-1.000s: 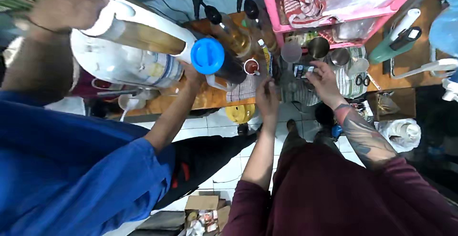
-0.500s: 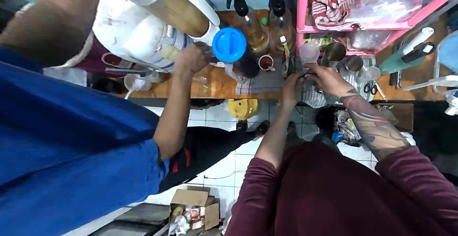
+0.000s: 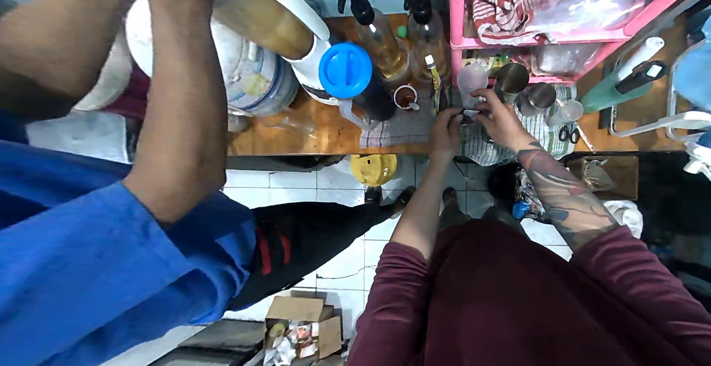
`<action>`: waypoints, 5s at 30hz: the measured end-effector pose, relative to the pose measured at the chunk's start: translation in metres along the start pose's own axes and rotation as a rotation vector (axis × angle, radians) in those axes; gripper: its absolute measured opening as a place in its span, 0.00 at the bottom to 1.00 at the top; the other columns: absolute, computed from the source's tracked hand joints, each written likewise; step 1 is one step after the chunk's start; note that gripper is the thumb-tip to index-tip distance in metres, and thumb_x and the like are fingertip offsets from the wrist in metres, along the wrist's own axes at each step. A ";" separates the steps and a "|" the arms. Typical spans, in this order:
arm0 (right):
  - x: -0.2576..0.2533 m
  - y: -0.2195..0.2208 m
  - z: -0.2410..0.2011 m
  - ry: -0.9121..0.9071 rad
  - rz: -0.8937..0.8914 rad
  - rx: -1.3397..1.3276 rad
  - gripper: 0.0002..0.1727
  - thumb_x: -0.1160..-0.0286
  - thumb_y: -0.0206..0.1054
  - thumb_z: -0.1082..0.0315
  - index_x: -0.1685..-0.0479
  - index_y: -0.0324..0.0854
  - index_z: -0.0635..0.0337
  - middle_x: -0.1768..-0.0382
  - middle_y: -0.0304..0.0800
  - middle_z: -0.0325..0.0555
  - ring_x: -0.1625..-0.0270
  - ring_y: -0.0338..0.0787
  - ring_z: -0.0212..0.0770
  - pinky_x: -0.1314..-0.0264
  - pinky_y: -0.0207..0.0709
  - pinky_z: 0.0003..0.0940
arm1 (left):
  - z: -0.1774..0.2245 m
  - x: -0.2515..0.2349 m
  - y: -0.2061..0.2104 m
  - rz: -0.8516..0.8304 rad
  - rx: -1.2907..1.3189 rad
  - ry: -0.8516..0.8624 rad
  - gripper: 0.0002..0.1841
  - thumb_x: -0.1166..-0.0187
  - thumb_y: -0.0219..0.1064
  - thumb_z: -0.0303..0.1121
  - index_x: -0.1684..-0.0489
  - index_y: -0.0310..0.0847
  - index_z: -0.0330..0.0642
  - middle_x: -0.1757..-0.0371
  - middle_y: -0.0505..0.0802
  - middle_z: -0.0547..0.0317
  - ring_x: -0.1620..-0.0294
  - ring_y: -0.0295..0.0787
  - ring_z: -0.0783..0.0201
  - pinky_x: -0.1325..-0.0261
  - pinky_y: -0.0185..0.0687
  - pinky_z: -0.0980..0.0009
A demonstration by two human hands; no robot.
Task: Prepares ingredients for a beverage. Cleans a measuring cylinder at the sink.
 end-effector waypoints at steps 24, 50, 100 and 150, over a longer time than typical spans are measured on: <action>0.004 -0.003 0.009 0.115 0.062 -0.196 0.43 0.24 0.73 0.70 0.09 0.54 0.50 0.44 0.94 0.49 0.49 0.97 0.44 0.38 0.89 0.44 | -0.003 0.003 0.004 0.109 0.025 0.032 0.13 0.14 0.65 0.31 0.41 0.89 0.36 0.47 0.94 0.49 0.53 0.94 0.63 0.43 0.91 0.65; 0.012 -0.009 -0.005 0.062 0.056 -0.025 0.37 0.20 0.71 0.64 0.11 0.63 0.49 0.43 0.97 0.41 0.45 0.97 0.42 0.35 0.85 0.50 | -0.006 0.012 -0.003 0.134 -0.005 0.099 0.12 0.15 0.65 0.29 0.40 0.90 0.39 0.47 0.94 0.50 0.52 0.93 0.63 0.42 0.90 0.65; -0.007 0.001 -0.008 0.093 -0.004 -0.038 0.23 0.22 0.73 0.60 0.32 0.76 0.56 0.52 0.97 0.45 0.53 0.97 0.44 0.44 0.89 0.48 | 0.002 0.012 -0.008 0.089 -0.069 0.074 0.13 0.12 0.62 0.31 0.37 0.87 0.38 0.45 0.94 0.49 0.53 0.94 0.62 0.43 0.91 0.62; 0.037 -0.005 0.001 0.217 0.395 -0.526 0.32 0.18 0.67 0.70 0.17 0.61 0.60 0.58 0.91 0.49 0.64 0.90 0.39 0.54 0.88 0.38 | -0.022 0.032 0.009 0.064 -0.048 0.151 0.39 0.25 0.78 0.41 0.14 0.64 0.40 0.23 0.81 0.45 0.56 0.90 0.62 0.56 0.90 0.65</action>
Point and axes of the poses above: each hand's wrist, its own x-axis away from the middle knuckle, its own y-axis out of the palm, z = x × y, the point moved 5 cm from there along -x, towards the middle knuckle
